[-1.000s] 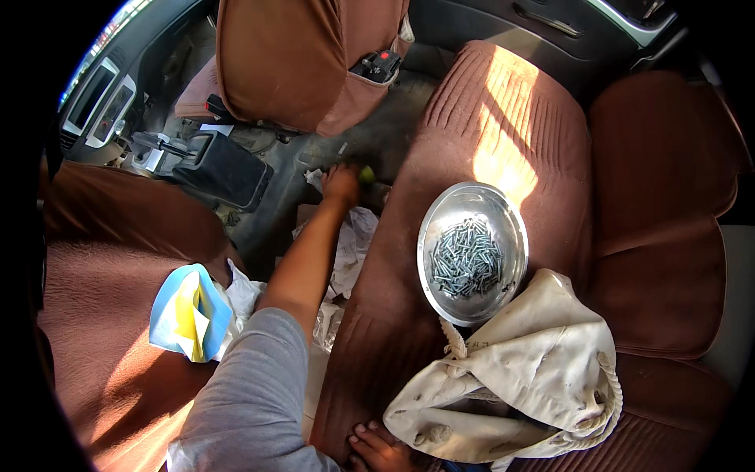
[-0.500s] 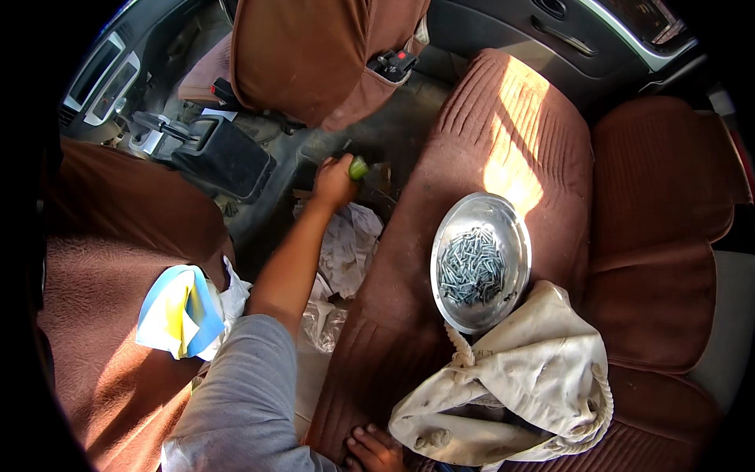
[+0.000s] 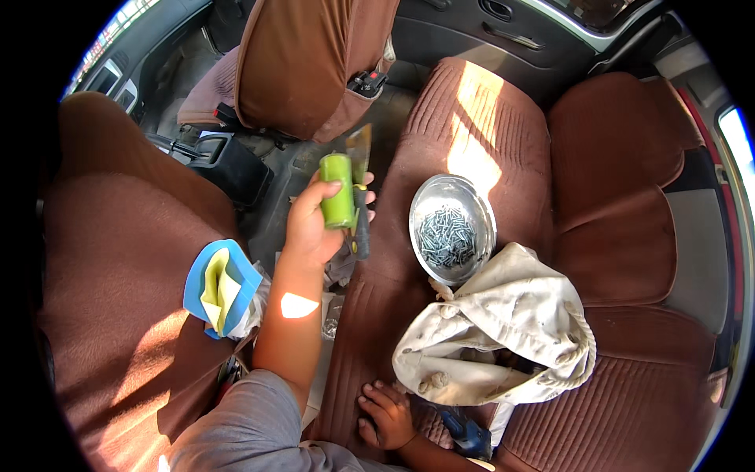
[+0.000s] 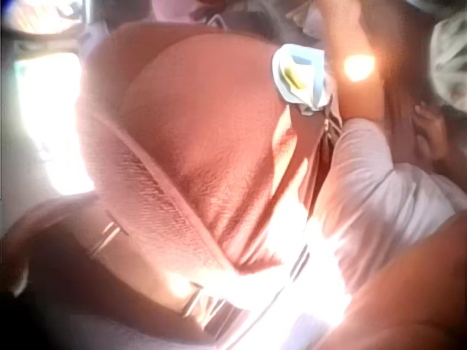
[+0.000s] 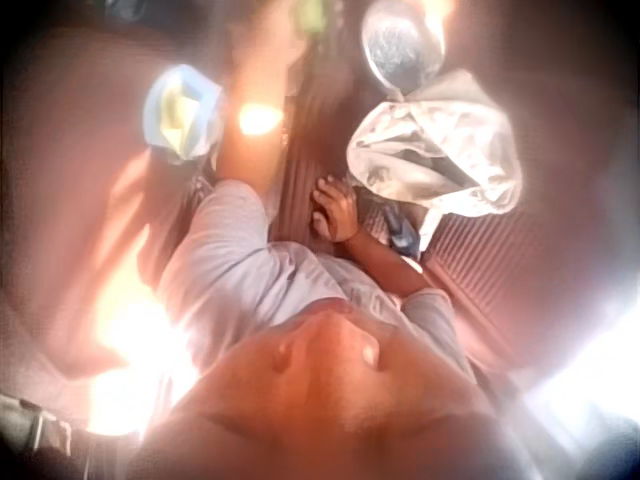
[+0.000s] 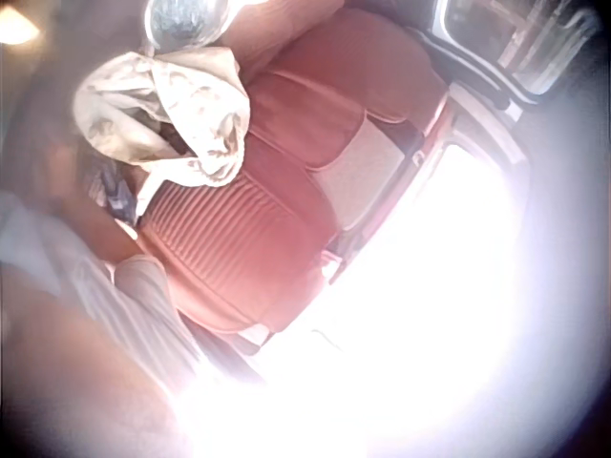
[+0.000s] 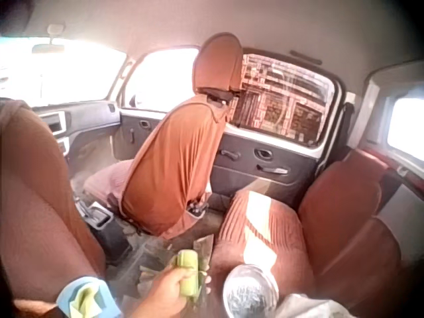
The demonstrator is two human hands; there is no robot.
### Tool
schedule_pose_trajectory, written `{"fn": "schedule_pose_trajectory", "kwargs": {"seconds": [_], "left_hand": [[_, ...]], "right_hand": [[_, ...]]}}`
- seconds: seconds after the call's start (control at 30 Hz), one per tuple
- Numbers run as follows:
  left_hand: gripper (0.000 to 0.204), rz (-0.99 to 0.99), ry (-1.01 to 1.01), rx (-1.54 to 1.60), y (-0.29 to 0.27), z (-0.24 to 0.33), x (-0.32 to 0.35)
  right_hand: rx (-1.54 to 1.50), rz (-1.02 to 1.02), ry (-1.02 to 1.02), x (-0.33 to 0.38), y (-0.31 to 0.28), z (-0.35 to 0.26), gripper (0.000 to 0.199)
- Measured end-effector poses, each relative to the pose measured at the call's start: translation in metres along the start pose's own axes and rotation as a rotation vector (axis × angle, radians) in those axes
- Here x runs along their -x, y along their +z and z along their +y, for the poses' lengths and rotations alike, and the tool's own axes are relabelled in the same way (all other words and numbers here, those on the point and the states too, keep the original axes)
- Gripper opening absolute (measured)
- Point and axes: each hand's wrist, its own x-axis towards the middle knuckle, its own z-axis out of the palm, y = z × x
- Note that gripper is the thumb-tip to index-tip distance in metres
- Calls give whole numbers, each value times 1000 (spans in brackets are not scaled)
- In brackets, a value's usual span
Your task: The person walks to a silver pickup truck, opens the door, and retrieves several items from the back seat including a bowl of food, a cloth, and a container of screws. They place these items on the ground and then return to the truck to pick up more items, including a plastic bag and a small box.
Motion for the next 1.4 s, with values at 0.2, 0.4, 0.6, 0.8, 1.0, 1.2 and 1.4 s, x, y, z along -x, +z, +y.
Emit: {"fn": "schedule_pose_trajectory", "kwargs": {"seconds": [0.2,0.4,0.6,0.8,1.0,1.2,1.4], "left_hand": [[80,64,248,-1197,128,-33,-12],[77,-151,238,-1975,107,-123,-21],[61,-141,588,-2079,84,-143,-17],[14,54,834,-1150,18,-38,36],[82,441,-208,-2132,-195,-91,127],[74,415,-244,-1851,-214,-78,138],[41,306,-196,-1845,-176,-105,145]], "right_hand": [[-6,25,-27,-8,0,-4,39],[20,64,-52,-6,0,-13,39],[4,29,-56,-8,0,-10,40],[-5,28,-29,-5,0,-5,42],[-11,-5,-13,3,5,-3,43],[18,13,8,0,5,-2,40],[25,4,-7,3,6,1,41]]}}
